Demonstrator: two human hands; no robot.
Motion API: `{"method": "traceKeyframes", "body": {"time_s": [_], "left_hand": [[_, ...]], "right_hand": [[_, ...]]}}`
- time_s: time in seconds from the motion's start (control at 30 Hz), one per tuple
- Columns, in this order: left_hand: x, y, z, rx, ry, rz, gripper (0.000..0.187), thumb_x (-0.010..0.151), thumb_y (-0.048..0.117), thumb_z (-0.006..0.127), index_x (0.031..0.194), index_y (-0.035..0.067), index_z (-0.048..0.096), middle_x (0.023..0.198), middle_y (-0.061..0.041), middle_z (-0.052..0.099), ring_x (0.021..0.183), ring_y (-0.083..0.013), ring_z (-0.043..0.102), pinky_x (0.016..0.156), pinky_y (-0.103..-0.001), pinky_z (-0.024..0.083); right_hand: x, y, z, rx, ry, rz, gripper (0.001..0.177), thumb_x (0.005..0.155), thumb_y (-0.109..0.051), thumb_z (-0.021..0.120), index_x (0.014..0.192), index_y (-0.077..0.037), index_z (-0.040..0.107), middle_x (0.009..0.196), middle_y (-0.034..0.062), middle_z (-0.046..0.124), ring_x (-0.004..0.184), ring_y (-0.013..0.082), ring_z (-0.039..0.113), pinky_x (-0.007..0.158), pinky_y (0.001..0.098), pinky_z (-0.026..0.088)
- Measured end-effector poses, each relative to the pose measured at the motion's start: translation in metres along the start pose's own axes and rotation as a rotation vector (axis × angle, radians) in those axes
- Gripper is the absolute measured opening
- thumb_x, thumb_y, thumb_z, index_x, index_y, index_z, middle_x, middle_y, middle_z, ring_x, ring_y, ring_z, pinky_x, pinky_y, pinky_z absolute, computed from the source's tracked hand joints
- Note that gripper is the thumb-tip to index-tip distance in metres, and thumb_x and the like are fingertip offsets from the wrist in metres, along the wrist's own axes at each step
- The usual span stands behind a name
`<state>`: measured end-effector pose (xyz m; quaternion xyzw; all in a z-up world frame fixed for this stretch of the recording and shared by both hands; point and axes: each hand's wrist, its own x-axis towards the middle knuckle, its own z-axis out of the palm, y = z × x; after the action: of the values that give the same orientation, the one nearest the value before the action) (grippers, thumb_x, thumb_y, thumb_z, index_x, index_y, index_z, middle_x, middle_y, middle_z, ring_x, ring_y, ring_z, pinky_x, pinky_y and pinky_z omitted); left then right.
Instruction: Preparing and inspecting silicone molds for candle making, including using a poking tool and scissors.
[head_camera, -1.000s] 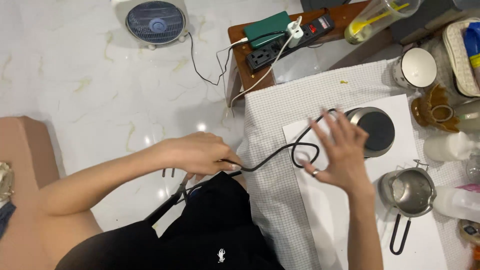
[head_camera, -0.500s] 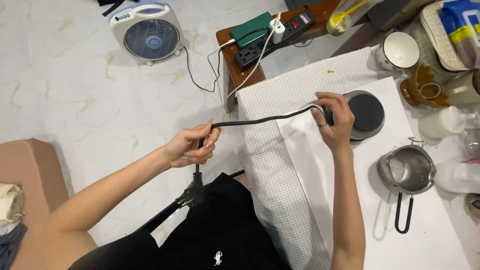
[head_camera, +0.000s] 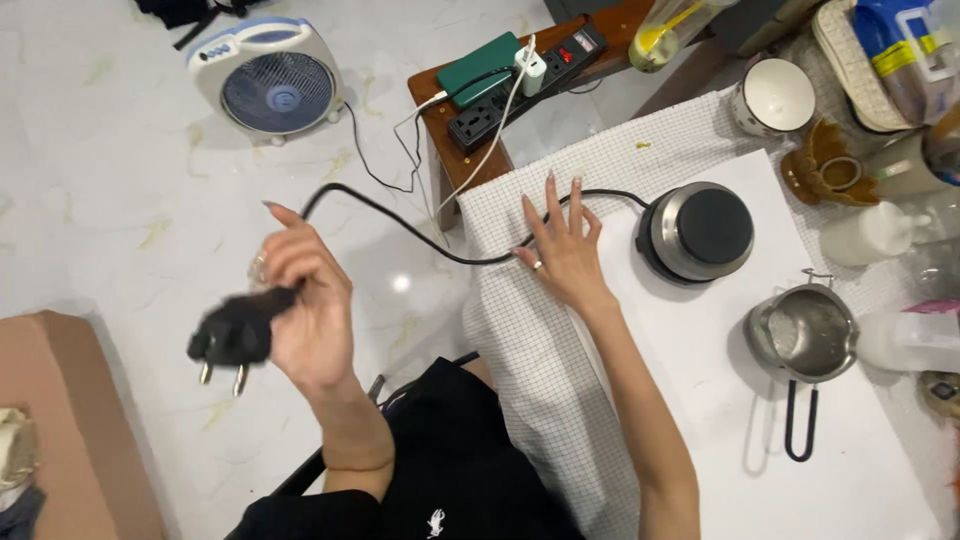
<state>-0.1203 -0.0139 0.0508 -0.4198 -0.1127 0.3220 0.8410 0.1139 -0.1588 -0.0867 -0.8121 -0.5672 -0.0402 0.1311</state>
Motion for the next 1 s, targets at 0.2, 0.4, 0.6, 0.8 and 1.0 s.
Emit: {"method": "traceKeyframes", "body": {"time_s": [0.2,0.4,0.6,0.8,1.0], "left_hand": [[0.036,0.063,-0.050,0.562,0.127,0.394,0.029,0.094,0.001,0.046,0.121,0.001,0.055,0.119,-0.016,0.059,0.111,-0.0271,0.055,0.096,-0.039,0.040],[0.046,0.062,-0.091,0.779,0.149,0.362,0.036,0.099,0.019,0.038,0.135,0.017,0.045,0.137,-0.013,0.044,0.124,-0.0242,0.049,0.100,-0.041,0.042],[0.048,0.042,-0.090,1.216,0.194,0.362,0.041,0.100,0.023,0.036,0.140,0.017,0.035,0.134,-0.015,0.044,0.128,-0.0222,0.046,0.102,-0.031,0.043],[0.053,0.059,-0.074,2.080,-0.123,0.079,0.043,0.098,0.032,0.036,0.122,-0.001,0.050,0.116,-0.025,0.061,0.111,-0.0350,0.060,0.092,-0.043,0.049],[0.073,0.054,-0.025,2.949,-0.951,1.132,0.032,0.086,0.021,0.070,0.107,-0.001,0.060,0.104,-0.014,0.066,0.098,-0.0318,0.063,0.088,-0.041,0.051]], "right_hand": [[0.016,-0.025,-0.004,0.090,0.434,-0.195,0.059,0.090,-0.046,0.058,0.138,-0.013,0.044,0.142,0.0155,0.042,0.132,0.0366,0.037,0.088,0.0376,0.030],[0.058,-0.057,-0.055,0.993,0.114,-0.089,0.079,0.085,-0.019,0.071,0.147,-0.009,0.024,0.148,0.0144,0.032,0.104,0.0279,0.065,0.069,0.0284,0.051],[0.097,-0.065,-0.080,1.259,-0.017,-0.073,0.066,0.083,-0.006,0.071,0.141,-0.007,0.039,0.100,0.0128,0.063,0.085,0.0221,0.068,0.057,0.0209,0.046],[0.128,-0.047,-0.059,1.426,0.007,0.010,0.057,0.074,-0.003,0.079,0.121,-0.004,0.048,0.101,0.0142,0.065,0.081,0.0206,0.068,0.061,0.0255,0.055],[0.152,-0.074,-0.108,0.929,0.158,0.140,0.044,0.087,-0.021,0.072,0.115,-0.015,0.039,0.078,0.0036,0.068,0.055,0.0044,0.051,0.050,0.0160,0.046]]}}
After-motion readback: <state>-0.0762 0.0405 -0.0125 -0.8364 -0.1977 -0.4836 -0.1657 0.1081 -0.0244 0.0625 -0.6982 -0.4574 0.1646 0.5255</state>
